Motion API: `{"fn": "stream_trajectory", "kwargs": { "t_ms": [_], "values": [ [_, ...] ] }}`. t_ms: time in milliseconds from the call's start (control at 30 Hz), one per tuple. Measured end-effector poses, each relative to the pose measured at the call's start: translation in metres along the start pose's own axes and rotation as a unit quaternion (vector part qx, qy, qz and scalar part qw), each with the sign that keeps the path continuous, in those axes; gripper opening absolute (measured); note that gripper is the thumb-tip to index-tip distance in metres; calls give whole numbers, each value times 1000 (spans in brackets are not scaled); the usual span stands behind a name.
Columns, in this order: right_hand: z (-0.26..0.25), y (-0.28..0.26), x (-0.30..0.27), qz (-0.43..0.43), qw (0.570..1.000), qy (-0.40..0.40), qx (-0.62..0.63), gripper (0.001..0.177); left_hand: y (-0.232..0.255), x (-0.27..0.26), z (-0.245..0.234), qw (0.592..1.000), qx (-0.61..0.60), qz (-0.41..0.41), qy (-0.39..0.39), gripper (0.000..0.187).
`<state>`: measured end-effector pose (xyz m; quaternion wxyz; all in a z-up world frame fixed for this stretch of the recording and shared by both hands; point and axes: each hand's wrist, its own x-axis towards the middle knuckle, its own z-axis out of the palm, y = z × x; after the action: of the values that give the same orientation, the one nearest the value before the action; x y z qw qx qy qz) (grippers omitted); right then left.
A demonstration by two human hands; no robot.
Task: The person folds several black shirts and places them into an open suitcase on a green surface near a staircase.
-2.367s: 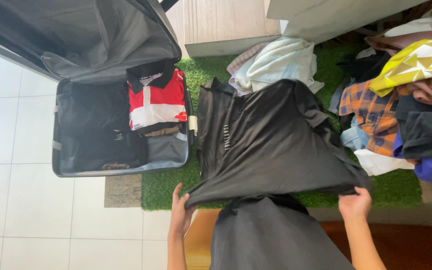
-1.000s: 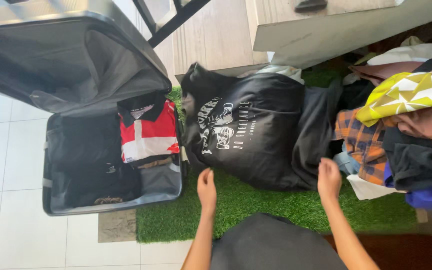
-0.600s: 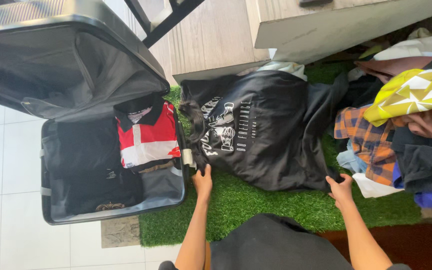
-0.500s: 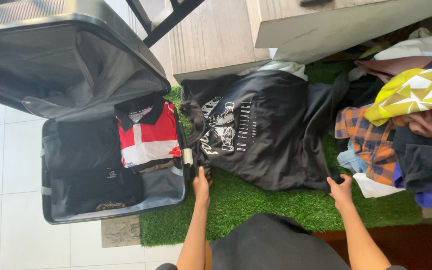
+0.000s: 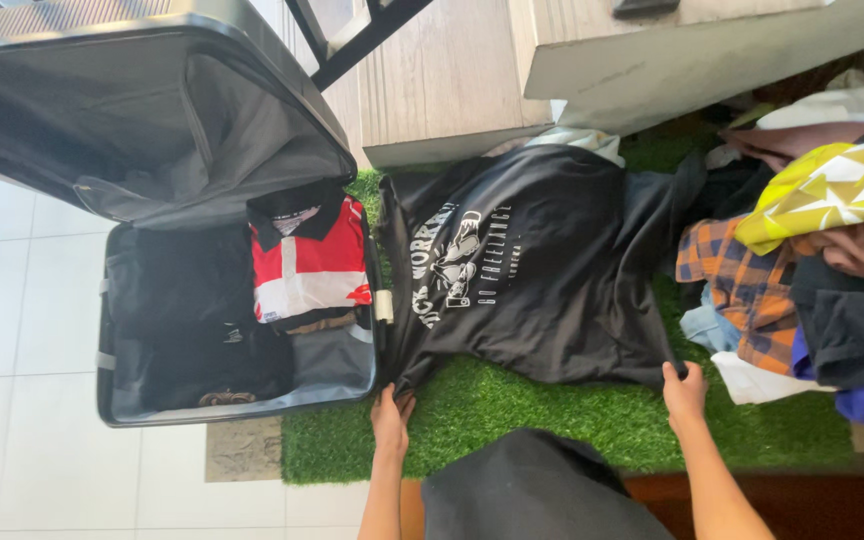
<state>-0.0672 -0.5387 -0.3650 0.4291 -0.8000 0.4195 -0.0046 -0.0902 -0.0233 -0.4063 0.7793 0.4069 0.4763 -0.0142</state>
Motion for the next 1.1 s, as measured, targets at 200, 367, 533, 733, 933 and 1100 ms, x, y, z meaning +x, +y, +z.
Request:
{"fn": "stream_trajectory", "kwargs": {
  "t_ms": [200, 367, 533, 733, 933, 1100],
  "values": [
    [0, 0, -2, 15, 1000, 14, 16, 48, -6, -5, 1, 999, 17, 25, 10, 30],
    [-1, 3, 3, -3, 1000, 0, 15, 45, -13, -10, -2, 997, -41, 59, -18, 31],
    [-7, 6, 5, 61, 986, -57, 146, 39, -7, -33, -6, 997, -40, -6, 59, 49],
    [-17, 12, -1, 66, 973, -38, 218, 35, 15, -64, -23, 969, 225, -61, -77, 63],
    [-43, 22, -3, -71, 941, 60, 325, 37, 18, -61, -51, 968, 237, 85, 6, 54],
    [-67, 27, 0, 18, 950, 103, 294, 40, 27, -76, -56, 999, 19, 32, -3, 44]
  ]
}}
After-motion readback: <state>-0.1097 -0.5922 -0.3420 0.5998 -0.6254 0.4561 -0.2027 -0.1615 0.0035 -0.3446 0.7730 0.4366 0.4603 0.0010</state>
